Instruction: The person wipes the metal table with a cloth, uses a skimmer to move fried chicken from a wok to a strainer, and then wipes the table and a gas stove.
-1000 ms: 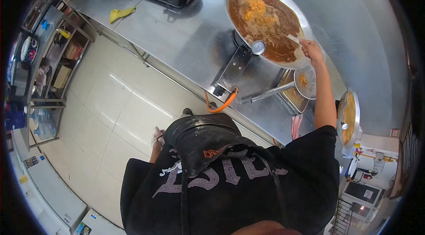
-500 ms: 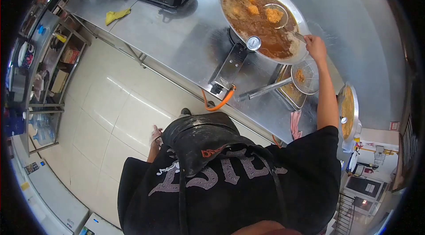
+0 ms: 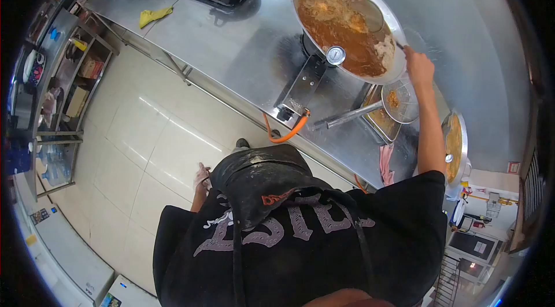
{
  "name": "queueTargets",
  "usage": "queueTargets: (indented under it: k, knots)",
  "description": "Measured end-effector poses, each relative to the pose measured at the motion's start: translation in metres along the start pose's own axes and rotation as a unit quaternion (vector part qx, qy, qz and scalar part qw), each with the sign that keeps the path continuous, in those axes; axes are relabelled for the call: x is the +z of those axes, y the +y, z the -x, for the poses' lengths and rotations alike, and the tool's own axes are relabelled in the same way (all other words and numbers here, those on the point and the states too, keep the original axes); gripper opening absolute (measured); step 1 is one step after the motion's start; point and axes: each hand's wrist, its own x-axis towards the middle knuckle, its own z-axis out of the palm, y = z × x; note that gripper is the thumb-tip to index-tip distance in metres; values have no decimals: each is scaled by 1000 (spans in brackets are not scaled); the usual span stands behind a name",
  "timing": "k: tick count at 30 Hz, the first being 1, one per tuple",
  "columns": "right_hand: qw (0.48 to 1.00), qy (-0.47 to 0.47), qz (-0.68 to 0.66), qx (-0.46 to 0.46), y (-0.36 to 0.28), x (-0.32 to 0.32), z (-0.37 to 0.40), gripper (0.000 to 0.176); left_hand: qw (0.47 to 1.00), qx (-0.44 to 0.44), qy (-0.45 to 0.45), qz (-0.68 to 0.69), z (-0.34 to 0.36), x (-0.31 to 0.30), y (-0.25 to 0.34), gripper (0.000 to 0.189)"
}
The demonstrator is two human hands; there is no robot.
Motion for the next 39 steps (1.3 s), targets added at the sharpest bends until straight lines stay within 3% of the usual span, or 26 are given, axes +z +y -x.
queueTargets:
  k: [3,6,8,11,16,19,20,22,23,25,26,28,29,30,31,32,33,34,35,39]
  knots:
    - [999,24,-17,41,40,4,-5,27,999,-30,-1,-36,13,3,12,68]
    - [996,35,-29,73,71,17,-15,30,980,-11,59,-189,36,7,33,77]
    - [995,45,-56,66,90,41,-24,30,992,-14,17,-121,45,7,45,73]
    - [997,-7,2,80,108,67,-25,31,997,-20,-23,-75,39,4,42,69]
    - [980,-99,-168,32,162,69,14,27,986,-34,24,-163,22,-17,37,73]
    - [944,-133,-300,-29,184,73,29,27,994,-37,14,-106,33,-15,44,78]
    - [928,-141,-342,-51,188,73,37,28,989,-17,15,-145,34,-15,48,79]
    - [907,-202,-369,34,161,31,46,25,975,21,20,-221,24,-19,44,81]
    - [891,-233,-382,73,148,16,54,25,982,48,-6,-184,24,-15,44,76]
    - [879,-223,-420,11,160,30,63,27,991,98,-34,-90,35,-9,42,64]
    - [879,-226,-413,72,153,20,73,33,985,134,-64,92,-28,-13,-22,59]
    - [837,-200,-507,50,173,62,80,33,976,138,-34,-164,-36,-6,-7,55]
    - [805,-198,-558,42,177,75,85,33,998,12,-67,-13,-47,-1,-4,49]
    - [762,-196,-617,35,186,97,89,33,994,-31,-37,-93,-29,-2,21,64]
    - [712,-195,-674,29,208,126,92,33,995,13,44,-85,68,7,101,57]
    - [707,-181,-684,-15,230,163,84,31,989,58,27,-133,32,0,76,66]
    - [752,-166,-631,94,165,77,101,25,996,21,55,-68,99,2,128,69]
    - [774,-157,-578,204,88,-24,117,29,995,22,54,-84,85,-2,120,70]
    - [793,-132,-546,238,79,-19,122,28,993,23,48,-104,69,-5,110,71]
    - [830,-79,-501,231,84,31,105,24,992,15,59,-107,57,-12,100,71]
